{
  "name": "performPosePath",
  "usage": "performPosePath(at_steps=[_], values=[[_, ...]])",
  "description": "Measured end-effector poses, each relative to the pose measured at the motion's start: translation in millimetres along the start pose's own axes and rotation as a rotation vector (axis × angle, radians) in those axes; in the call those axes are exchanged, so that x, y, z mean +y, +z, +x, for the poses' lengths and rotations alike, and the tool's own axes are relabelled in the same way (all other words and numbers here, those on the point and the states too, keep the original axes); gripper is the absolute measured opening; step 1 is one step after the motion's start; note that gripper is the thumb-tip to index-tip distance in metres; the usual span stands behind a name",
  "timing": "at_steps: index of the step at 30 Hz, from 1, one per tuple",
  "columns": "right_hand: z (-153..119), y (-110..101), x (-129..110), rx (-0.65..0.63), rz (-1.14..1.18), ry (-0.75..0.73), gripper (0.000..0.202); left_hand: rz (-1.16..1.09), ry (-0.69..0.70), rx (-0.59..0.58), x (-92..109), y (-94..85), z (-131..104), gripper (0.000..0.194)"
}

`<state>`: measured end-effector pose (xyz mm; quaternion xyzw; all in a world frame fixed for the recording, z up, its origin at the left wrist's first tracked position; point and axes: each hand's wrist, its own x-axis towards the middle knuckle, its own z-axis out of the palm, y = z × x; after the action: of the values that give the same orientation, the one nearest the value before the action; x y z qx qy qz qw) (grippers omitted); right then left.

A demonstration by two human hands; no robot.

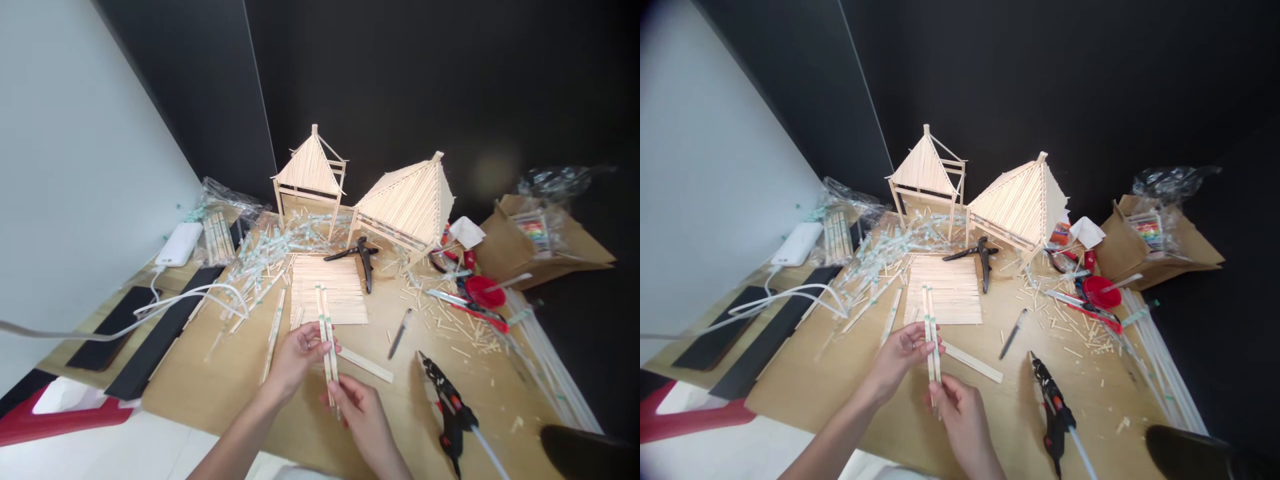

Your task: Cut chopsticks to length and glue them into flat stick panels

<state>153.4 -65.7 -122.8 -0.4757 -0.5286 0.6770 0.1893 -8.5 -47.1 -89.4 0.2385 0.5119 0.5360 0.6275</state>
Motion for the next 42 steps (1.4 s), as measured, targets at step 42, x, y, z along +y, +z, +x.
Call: performPosePath(at_steps=[42], values=[[-19.6,-25.1,-24.8,-0.217,0.213,0.007,0.046,-0.146,-0.151,-0.245,-14.0,24.2,-28.7,0.033]])
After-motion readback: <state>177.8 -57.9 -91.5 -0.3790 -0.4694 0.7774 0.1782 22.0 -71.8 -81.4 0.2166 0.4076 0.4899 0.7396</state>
